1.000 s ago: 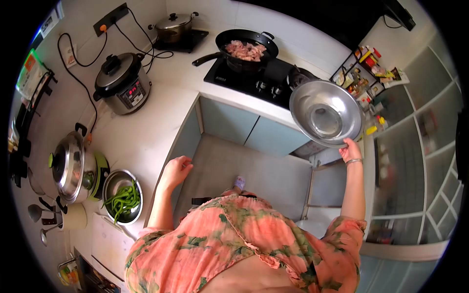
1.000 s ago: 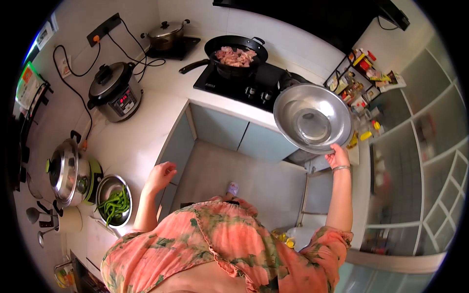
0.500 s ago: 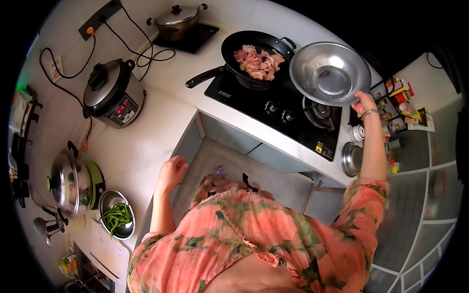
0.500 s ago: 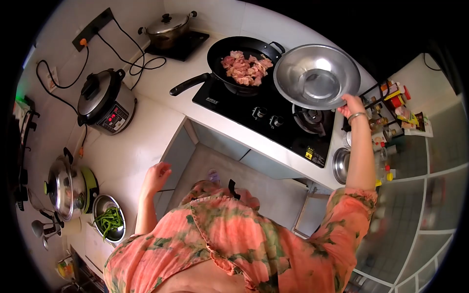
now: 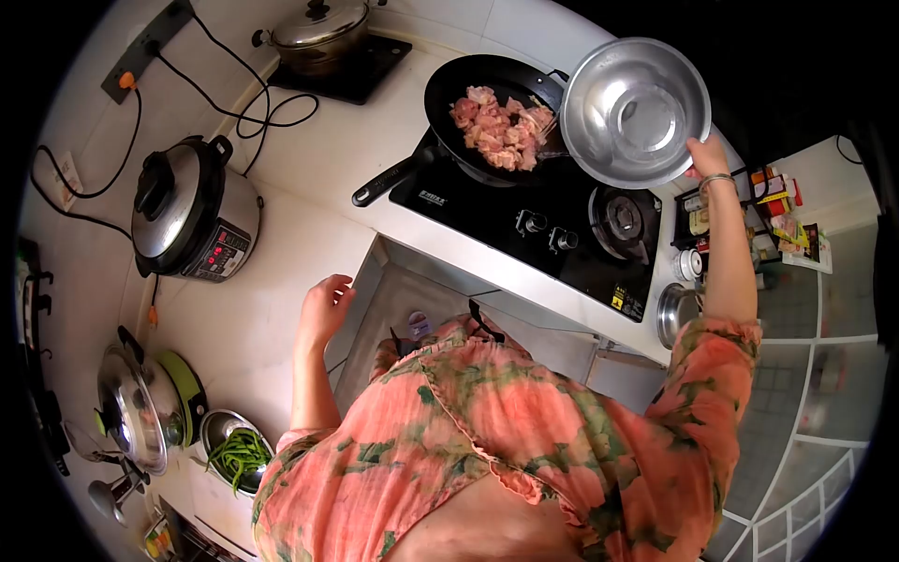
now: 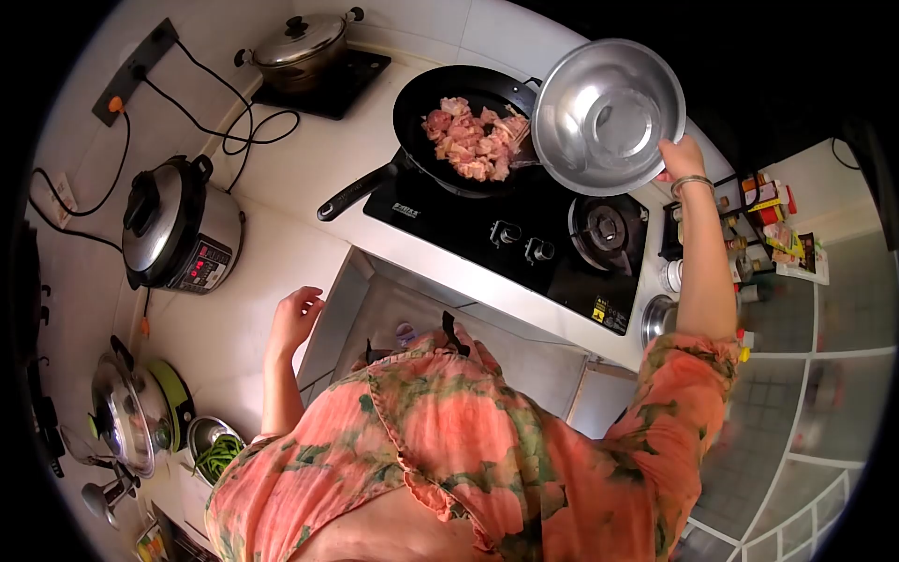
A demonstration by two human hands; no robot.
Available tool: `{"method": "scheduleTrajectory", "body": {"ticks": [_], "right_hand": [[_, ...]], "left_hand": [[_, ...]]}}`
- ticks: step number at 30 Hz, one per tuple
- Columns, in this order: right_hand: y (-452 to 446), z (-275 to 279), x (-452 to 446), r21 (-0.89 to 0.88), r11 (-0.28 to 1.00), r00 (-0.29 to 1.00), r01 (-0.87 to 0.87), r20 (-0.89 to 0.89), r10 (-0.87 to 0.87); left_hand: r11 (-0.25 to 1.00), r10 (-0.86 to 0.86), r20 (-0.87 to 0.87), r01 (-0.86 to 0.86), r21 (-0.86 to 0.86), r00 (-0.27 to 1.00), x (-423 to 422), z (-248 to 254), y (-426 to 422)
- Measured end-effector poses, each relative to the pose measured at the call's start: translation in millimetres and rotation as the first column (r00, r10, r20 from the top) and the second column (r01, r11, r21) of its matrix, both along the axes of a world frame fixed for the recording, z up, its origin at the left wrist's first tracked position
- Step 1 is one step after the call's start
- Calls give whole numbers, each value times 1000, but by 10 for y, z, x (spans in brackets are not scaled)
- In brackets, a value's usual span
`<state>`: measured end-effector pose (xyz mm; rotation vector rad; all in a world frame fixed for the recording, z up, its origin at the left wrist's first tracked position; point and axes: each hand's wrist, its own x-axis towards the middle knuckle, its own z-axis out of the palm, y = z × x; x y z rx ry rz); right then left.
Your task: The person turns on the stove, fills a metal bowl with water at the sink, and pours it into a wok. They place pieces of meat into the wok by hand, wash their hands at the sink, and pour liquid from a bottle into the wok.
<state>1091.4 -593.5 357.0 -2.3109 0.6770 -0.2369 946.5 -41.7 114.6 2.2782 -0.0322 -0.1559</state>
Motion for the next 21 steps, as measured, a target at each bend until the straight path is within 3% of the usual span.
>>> {"method": "scheduleTrajectory", "body": {"ticks": [2,4,6,7,9,13,18,19,20,21], "right_hand": [[43,2,67,-207,977,998,-47,29,54],[221,25,32,-285,956,993,-67,78,93],[66,-101,157,-517,848,952,-117,184,243],[98,-117,173,-516,849,952,-119,184,245],[279,-140,162,-650,755,841,-93,355,409],[667,-34,51,-556,821,846,-130,370,385],[87,-567,449,-628,778,719,-30,527,453],[54,-630,470,-200,971,839,-131,499,216],[21,-674,491,279,952,939,-127,343,24],[14,-740,505,282,950,939,-131,343,27]], "left_hand": [[1000,5,-23,-5,7,1000,53,-30,6],[1000,8,-36,-7,14,999,95,-64,15],[1000,15,-48,-14,21,999,131,-57,4],[999,22,-47,-21,26,999,143,-42,-7],[999,34,-44,-33,32,998,161,-23,-29],[996,90,-13,-89,24,996,132,-15,-58],[986,165,-10,-165,3,986,-5,123,-117],[980,195,11,-195,-27,981,-28,140,-140],[973,225,32,-223,-58,974,-43,159,-158],[972,229,33,-227,-55,973,-47,197,-175]]}}
